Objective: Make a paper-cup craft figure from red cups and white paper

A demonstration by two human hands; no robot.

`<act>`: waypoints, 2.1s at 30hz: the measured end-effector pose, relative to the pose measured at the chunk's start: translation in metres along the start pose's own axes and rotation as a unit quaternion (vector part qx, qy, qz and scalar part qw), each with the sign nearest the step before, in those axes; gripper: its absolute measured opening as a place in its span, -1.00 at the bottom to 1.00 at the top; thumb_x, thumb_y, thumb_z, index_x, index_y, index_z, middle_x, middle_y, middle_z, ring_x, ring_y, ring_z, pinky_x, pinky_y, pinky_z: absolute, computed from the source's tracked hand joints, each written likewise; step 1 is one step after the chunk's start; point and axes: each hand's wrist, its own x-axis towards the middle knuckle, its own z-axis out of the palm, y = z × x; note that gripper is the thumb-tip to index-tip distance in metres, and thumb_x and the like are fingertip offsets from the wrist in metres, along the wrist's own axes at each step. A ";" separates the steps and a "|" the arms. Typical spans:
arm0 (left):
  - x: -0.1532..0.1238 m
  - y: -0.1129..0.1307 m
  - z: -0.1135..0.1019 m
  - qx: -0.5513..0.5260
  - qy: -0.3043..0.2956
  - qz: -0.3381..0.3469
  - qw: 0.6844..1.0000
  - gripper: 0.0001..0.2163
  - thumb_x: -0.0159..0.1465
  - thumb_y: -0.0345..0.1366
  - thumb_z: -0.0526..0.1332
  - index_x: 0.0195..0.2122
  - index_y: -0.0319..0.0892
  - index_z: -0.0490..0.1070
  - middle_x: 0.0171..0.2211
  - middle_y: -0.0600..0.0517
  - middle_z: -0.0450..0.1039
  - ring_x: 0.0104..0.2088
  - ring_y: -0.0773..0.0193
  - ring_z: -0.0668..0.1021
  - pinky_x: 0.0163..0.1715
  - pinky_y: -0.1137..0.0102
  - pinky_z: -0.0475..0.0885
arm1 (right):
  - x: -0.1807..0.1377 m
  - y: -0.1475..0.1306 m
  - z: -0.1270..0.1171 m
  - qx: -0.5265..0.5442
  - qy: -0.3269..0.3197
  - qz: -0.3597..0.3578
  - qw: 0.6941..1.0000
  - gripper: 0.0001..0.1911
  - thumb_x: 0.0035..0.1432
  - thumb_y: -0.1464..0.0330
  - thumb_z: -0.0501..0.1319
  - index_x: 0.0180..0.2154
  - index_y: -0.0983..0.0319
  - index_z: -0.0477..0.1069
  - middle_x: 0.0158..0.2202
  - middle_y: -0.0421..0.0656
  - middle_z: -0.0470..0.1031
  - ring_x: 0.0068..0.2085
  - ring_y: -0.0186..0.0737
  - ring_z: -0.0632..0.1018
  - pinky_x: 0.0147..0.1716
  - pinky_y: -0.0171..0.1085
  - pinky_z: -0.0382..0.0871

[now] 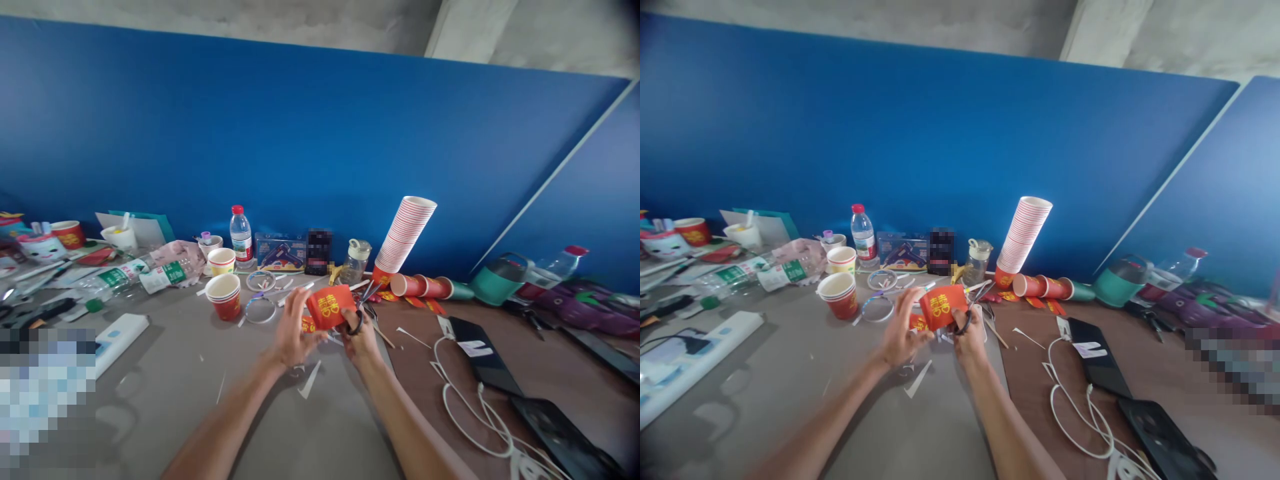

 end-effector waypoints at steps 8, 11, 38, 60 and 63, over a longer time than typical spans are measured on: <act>0.005 0.015 0.001 -0.431 -0.074 -0.337 0.834 -0.52 0.02 -0.07 0.37 -0.10 -0.21 0.35 -0.28 -0.10 0.53 -0.30 0.20 0.59 -0.18 0.27 0.43 | 0.002 0.002 -0.005 0.042 0.006 0.033 0.999 -0.64 -0.12 0.27 0.30 -0.59 0.17 0.07 -0.80 -0.46 0.05 -0.74 -0.48 0.09 -0.60 -0.35 0.26; 0.004 0.024 0.004 -0.474 -0.084 -0.345 0.806 -0.61 -0.06 -0.16 0.43 -0.27 -0.24 0.43 -0.36 -0.05 0.54 -0.40 0.26 0.57 -0.24 0.32 0.45 | 0.001 0.005 -0.003 0.029 -0.003 0.017 0.999 -0.70 -0.13 0.26 0.31 -0.53 0.17 0.18 -0.72 -0.42 0.18 -0.70 -0.45 0.20 -0.59 -0.35 0.27; 0.016 -0.002 -0.013 -0.332 0.214 -0.227 0.890 -0.67 -0.02 -0.19 0.35 -0.29 -0.16 0.29 -0.53 0.17 0.43 -0.60 0.40 0.46 -0.52 0.47 0.40 | -0.023 0.001 0.004 -0.388 -0.218 -0.069 0.893 -0.68 0.02 0.17 0.24 -0.24 0.25 0.37 -0.51 -0.24 0.36 -0.48 -0.31 0.38 -0.48 -0.35 0.25; 0.016 -0.002 -0.013 -0.399 0.225 -0.191 0.868 -0.71 0.06 -0.19 0.31 -0.25 -0.13 0.30 -0.44 0.13 0.44 -0.51 0.38 0.50 -0.39 0.40 0.45 | -0.027 -0.010 0.010 -0.590 -0.253 -0.070 0.764 -0.75 0.00 0.21 0.23 -0.31 0.23 0.43 -0.57 -0.27 0.39 -0.54 -0.35 0.35 -0.52 -0.39 0.11; 0.016 0.005 -0.014 -0.385 0.202 -0.209 0.876 -0.68 0.06 -0.17 0.30 -0.20 -0.14 0.31 -0.42 0.10 0.46 -0.50 0.36 0.51 -0.42 0.41 0.44 | -0.027 -0.011 0.010 -0.582 -0.254 -0.067 0.769 -0.76 -0.01 0.23 0.23 -0.31 0.23 0.44 -0.57 -0.27 0.38 -0.55 -0.35 0.34 -0.53 -0.39 0.11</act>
